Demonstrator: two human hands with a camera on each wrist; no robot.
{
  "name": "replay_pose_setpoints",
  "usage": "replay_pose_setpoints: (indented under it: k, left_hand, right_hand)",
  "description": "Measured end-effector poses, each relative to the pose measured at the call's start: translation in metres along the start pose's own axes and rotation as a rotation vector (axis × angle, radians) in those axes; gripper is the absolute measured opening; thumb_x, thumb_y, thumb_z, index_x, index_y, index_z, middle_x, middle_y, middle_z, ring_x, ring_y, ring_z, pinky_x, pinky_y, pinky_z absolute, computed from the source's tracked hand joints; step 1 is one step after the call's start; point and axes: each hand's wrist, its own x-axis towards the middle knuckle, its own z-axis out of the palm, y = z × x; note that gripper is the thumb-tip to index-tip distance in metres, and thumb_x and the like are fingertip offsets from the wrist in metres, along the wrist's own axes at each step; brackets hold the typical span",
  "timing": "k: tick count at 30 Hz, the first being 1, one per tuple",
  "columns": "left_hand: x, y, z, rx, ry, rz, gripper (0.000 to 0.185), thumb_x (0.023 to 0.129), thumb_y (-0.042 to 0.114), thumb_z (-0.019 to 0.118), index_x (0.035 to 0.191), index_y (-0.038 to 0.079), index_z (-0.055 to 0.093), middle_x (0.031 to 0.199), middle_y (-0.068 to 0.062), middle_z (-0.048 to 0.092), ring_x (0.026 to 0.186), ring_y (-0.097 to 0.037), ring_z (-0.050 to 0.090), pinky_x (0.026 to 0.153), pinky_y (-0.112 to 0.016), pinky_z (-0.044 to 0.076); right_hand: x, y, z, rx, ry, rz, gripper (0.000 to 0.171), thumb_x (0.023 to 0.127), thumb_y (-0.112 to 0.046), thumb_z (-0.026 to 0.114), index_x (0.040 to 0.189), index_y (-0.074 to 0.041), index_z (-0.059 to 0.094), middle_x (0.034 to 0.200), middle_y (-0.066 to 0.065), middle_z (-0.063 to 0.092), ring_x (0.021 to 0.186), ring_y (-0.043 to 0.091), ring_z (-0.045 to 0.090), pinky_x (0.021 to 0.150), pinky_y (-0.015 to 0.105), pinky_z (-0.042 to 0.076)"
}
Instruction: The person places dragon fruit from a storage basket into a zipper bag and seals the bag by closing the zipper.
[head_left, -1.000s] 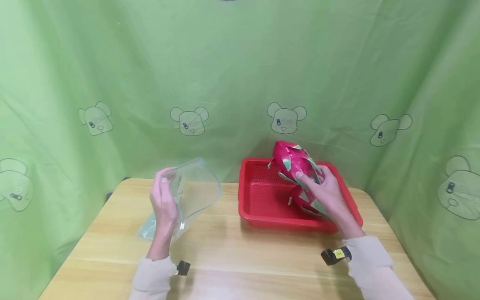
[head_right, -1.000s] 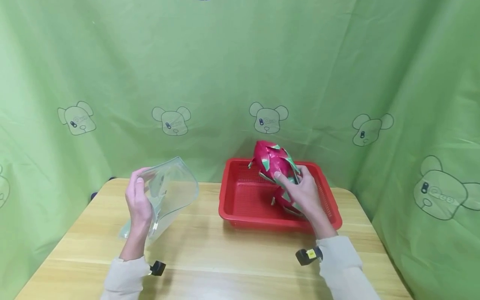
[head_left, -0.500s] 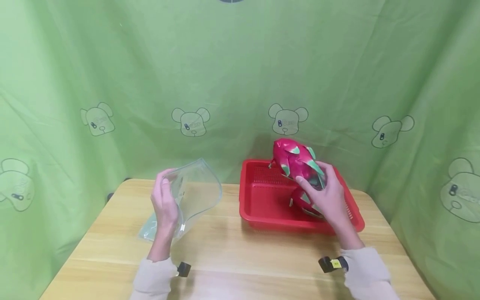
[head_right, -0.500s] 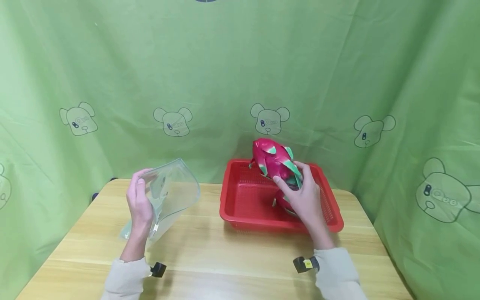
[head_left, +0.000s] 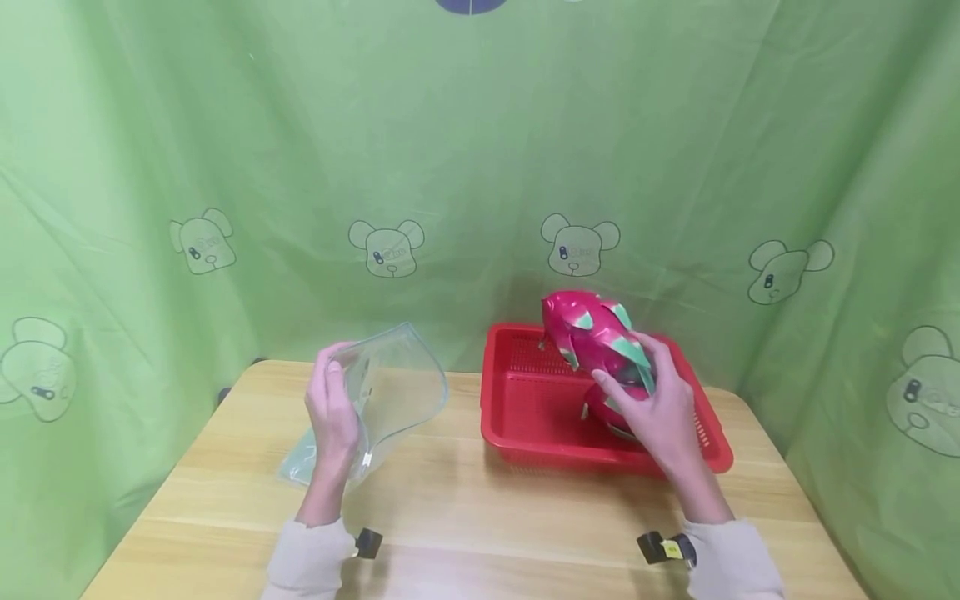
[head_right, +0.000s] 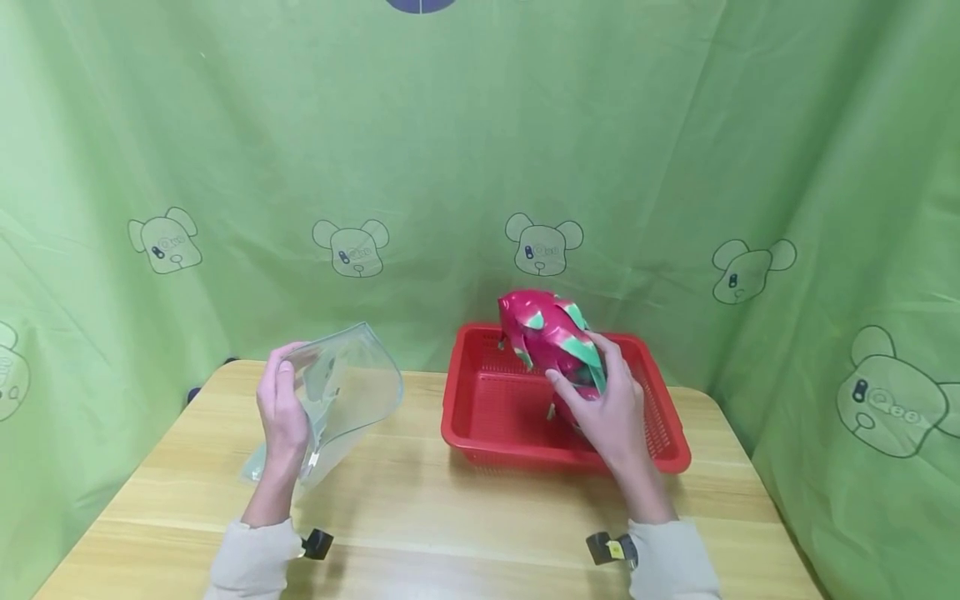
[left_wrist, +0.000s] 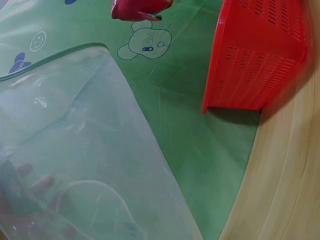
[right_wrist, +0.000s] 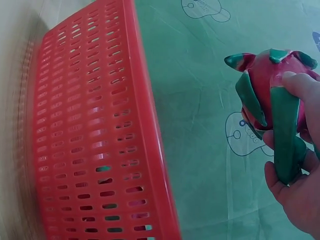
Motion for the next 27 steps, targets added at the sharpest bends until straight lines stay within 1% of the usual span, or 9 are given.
replay_pose_setpoints:
  k: [2, 4, 7, 9, 12, 17, 19, 22, 27]
  left_hand:
    - [-0.0003, 0.0000, 0.0001, 0.001, -0.001, 0.002, 0.039, 0.109, 0.021, 0.032, 0.126, 0.003, 0.063, 0.120, -0.010, 0.068, 0.084, -0.029, 0.050, 0.093, -0.050, 0.043]
    - [-0.0005, -0.0002, 0.0000, 0.002, -0.003, 0.005, 0.039, 0.109, 0.021, 0.032, 0.126, 0.002, 0.062, 0.120, -0.010, 0.068, 0.083, -0.031, 0.049, 0.092, -0.051, 0.043]
    - [-0.0004, -0.0004, 0.0000, 0.000, -0.004, 0.008, 0.039, 0.109, 0.021, 0.032, 0.126, 0.002, 0.062, 0.121, -0.011, 0.068, 0.095, -0.034, 0.056, 0.097, -0.051, 0.043]
    - [-0.0003, -0.0004, -0.0002, 0.003, -0.003, 0.010, 0.039, 0.109, 0.021, 0.032, 0.126, 0.001, 0.062, 0.121, -0.011, 0.068, 0.104, -0.030, 0.059, 0.100, -0.050, 0.043]
    - [0.0002, -0.0003, -0.0002, 0.009, -0.003, 0.014, 0.039, 0.109, 0.020, 0.032, 0.126, 0.001, 0.062, 0.121, -0.011, 0.068, 0.113, -0.025, 0.060, 0.102, -0.046, 0.043]
    - [0.0016, -0.0005, -0.0017, 0.013, -0.004, 0.017, 0.039, 0.109, 0.020, 0.032, 0.126, 0.001, 0.062, 0.121, -0.011, 0.068, 0.114, -0.023, 0.060, 0.102, -0.042, 0.043]
    - [0.0020, -0.0007, -0.0021, 0.011, -0.003, 0.017, 0.039, 0.109, 0.021, 0.032, 0.126, 0.002, 0.062, 0.121, -0.010, 0.068, 0.115, -0.022, 0.060, 0.102, -0.042, 0.042]
    - [0.0021, -0.0010, -0.0023, 0.002, -0.001, 0.020, 0.039, 0.108, 0.020, 0.032, 0.125, 0.002, 0.062, 0.121, -0.011, 0.068, 0.116, -0.022, 0.060, 0.104, -0.045, 0.042]
    - [0.0011, -0.0019, -0.0022, -0.001, -0.005, 0.012, 0.039, 0.108, 0.020, 0.033, 0.126, 0.002, 0.062, 0.122, -0.011, 0.068, 0.118, -0.022, 0.059, 0.106, -0.047, 0.042]
  right_hand:
    - [-0.0016, -0.0008, -0.0016, -0.001, 0.008, -0.005, 0.078, 0.086, -0.037, 0.083, 0.152, -0.024, 0.043, 0.138, 0.008, 0.058, 0.119, 0.029, 0.057, 0.077, 0.011, 0.048]
    - [-0.0029, -0.0017, -0.0032, -0.007, 0.022, -0.015, 0.077, 0.086, -0.036, 0.084, 0.151, -0.025, 0.044, 0.138, 0.008, 0.058, 0.120, 0.029, 0.057, 0.077, 0.009, 0.046]
    - [-0.0043, -0.0028, -0.0055, -0.022, 0.047, -0.042, 0.078, 0.084, -0.033, 0.086, 0.151, -0.026, 0.046, 0.138, 0.007, 0.058, 0.120, 0.029, 0.057, 0.079, 0.007, 0.044]
    - [-0.0048, -0.0032, -0.0064, -0.041, 0.066, -0.071, 0.078, 0.082, -0.031, 0.087, 0.150, -0.025, 0.048, 0.139, 0.007, 0.059, 0.120, 0.029, 0.057, 0.081, 0.006, 0.042]
    - [-0.0058, -0.0044, -0.0074, -0.066, 0.090, -0.123, 0.081, 0.080, -0.026, 0.089, 0.150, -0.022, 0.049, 0.139, 0.009, 0.058, 0.121, 0.030, 0.057, 0.084, 0.003, 0.039]
    - [-0.0066, -0.0077, -0.0057, -0.075, 0.128, -0.202, 0.085, 0.074, -0.017, 0.092, 0.149, -0.018, 0.051, 0.136, 0.012, 0.058, 0.121, 0.029, 0.057, 0.089, 0.002, 0.036]
    - [-0.0070, -0.0085, -0.0048, -0.073, 0.141, -0.228, 0.086, 0.073, -0.014, 0.092, 0.148, -0.016, 0.051, 0.135, 0.013, 0.059, 0.120, 0.030, 0.057, 0.090, 0.003, 0.035]
    - [-0.0081, -0.0089, -0.0032, -0.069, 0.166, -0.269, 0.086, 0.072, -0.011, 0.093, 0.147, -0.013, 0.052, 0.132, 0.016, 0.059, 0.118, 0.031, 0.057, 0.091, 0.003, 0.035]
    - [-0.0104, -0.0083, -0.0019, -0.081, 0.202, -0.339, 0.085, 0.067, -0.006, 0.092, 0.142, -0.005, 0.053, 0.123, 0.019, 0.060, 0.108, 0.029, 0.057, 0.090, 0.003, 0.035]
